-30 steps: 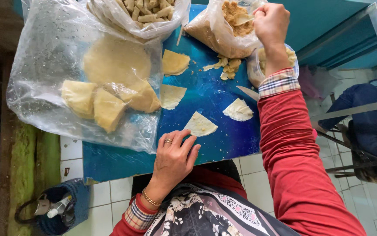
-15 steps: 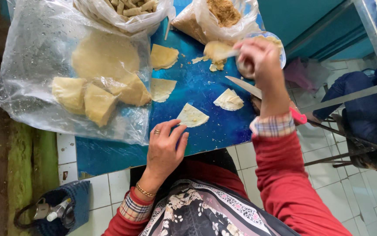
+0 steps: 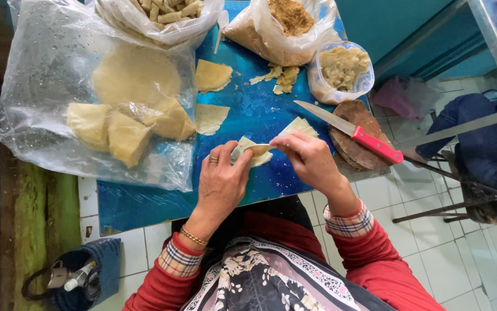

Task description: The person sits at a small food-prep table and folds square dough wrappers around a portion of filling, pinching the edges closed by hand and setting the folded pastries on the table. They repeatedly take filling from a container, place it on a wrapper, fold the wrapper over, and press the seams shut, working through a stack of cut wrappers.

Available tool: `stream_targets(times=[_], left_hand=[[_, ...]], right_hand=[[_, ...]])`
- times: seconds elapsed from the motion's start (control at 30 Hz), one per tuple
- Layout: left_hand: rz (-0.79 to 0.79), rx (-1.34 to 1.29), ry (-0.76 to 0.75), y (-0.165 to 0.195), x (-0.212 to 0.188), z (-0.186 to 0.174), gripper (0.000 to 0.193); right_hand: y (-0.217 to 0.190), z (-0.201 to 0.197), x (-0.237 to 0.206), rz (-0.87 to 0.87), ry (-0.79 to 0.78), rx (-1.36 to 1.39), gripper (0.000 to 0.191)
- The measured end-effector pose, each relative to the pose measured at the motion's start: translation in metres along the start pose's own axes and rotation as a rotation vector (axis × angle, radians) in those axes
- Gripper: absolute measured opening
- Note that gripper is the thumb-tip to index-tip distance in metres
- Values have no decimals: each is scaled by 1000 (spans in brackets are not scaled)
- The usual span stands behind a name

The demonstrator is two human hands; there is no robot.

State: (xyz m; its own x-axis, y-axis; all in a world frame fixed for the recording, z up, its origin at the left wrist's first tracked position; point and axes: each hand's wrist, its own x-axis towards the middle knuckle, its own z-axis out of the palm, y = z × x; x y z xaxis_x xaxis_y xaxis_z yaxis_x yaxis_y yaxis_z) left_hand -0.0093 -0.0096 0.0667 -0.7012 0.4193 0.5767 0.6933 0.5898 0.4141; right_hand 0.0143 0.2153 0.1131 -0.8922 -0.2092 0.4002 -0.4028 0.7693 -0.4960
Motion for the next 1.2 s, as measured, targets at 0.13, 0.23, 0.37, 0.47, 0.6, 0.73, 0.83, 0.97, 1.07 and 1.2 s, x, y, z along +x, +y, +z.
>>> stream_targets(times=[0.13,0.23,0.37,0.47,0.6,0.73,0.83,0.97,1.07,1.2], left_hand=[[13,3,-9,-1,-3,0,31],[6,-32,-16,-1,-4,0,30],[29,17,-41,0,-2,0,29],[4,8,0,1,-3,-3,28],[-31,-35,8,0,-8,-7,28],[-145,-88,69,-2,-12,-6,25],[-203,-59,91,-2,-12,-2,25],[-227,39,56,0,-11,2,22],[-228,47,40,1,-11,2,14],[-226,39,67,1,-10,3,17]], right_hand=[[-14,-7,2,-42,-21,-114,17],[-18,-12,2,-134,-20,-131,20],[-23,-10,2,-192,0,-189,24],[-26,-11,2,-193,2,-208,25],[-25,-16,6,-148,32,-172,23],[-29,-14,13,-121,-40,-161,22],[-33,-16,17,-106,-32,-172,22],[-19,-38,28,-70,92,-79,25],[17,-58,54,81,261,-34,25],[93,-71,130,-105,455,-477,17]])
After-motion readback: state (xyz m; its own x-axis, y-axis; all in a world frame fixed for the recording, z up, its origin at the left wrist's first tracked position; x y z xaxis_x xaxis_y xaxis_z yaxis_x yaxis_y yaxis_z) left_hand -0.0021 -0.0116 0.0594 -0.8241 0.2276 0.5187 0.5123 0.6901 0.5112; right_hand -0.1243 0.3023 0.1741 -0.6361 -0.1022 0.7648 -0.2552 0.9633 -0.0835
